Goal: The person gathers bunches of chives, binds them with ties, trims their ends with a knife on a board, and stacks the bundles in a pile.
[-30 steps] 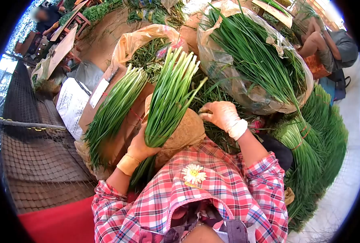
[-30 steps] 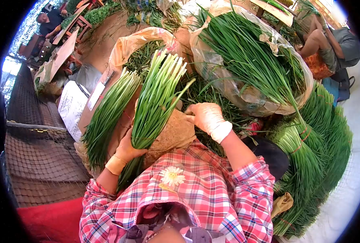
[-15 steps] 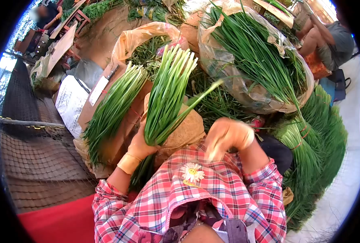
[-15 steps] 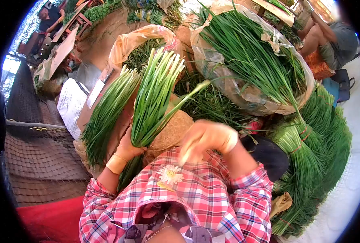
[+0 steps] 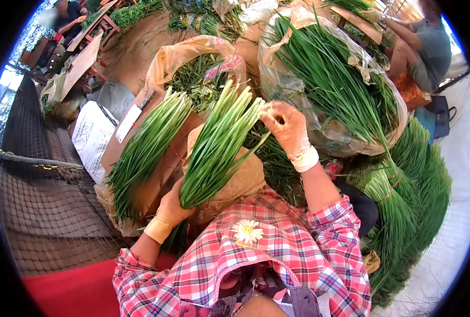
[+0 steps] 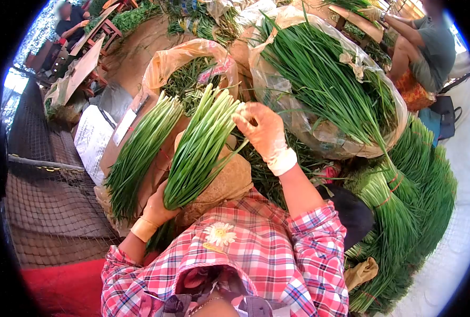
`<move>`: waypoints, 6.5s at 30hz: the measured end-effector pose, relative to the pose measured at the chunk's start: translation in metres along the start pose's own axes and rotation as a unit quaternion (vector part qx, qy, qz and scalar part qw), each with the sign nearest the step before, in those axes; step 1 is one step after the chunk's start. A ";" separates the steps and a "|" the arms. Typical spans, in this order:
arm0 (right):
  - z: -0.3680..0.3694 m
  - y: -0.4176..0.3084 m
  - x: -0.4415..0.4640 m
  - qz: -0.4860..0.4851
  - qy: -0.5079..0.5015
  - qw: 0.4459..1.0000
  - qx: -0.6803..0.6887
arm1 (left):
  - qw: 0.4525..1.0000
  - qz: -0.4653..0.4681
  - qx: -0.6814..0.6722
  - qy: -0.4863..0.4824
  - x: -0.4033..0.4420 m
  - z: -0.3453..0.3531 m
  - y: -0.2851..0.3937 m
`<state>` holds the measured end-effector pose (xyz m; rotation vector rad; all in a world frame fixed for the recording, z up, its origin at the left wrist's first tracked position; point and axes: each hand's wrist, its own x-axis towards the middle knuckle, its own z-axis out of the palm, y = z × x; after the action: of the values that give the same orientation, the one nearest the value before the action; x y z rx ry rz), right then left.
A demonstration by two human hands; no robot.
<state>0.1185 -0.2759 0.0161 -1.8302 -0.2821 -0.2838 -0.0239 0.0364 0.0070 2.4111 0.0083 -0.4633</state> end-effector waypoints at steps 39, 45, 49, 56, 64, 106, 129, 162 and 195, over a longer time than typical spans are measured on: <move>0.007 0.011 0.030 0.331 -0.158 0.919 0.147 | 0.985 0.021 0.172 0.026 0.000 0.025 -0.001; -0.015 0.016 0.006 0.309 -0.001 0.929 0.205 | 0.994 0.050 0.092 0.025 0.008 0.018 -0.001; -0.085 0.043 -0.019 0.342 0.049 0.917 0.201 | 0.999 0.027 0.009 0.021 0.006 0.013 -0.010; 0.001 0.089 -0.100 0.291 -0.169 0.759 0.558 | 0.996 0.065 0.041 0.042 0.006 0.018 0.009; 0.031 0.068 -0.041 0.287 -0.006 0.745 0.603 | 0.958 -0.035 0.277 -0.071 -0.009 0.011 0.040; 0.011 0.037 -0.036 0.246 -0.120 0.920 0.282 | 0.994 0.050 0.075 -0.059 0.010 0.008 0.009; -0.144 0.090 -0.076 0.238 -0.216 0.788 -0.525 | 0.998 0.007 -0.064 -0.005 -0.002 0.014 -0.034; 0.020 0.025 -0.009 0.271 0.066 0.917 0.285 | 0.998 -0.037 -0.002 -0.046 0.008 0.006 0.017; 0.043 0.054 -0.021 0.244 -0.113 0.733 0.625 | 0.991 0.032 0.091 -0.093 -0.018 -0.035 0.032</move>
<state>0.1188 -0.2504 -0.0517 -0.5104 -0.0827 0.4482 -0.0252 0.0352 0.0575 2.5269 -0.2009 -0.6816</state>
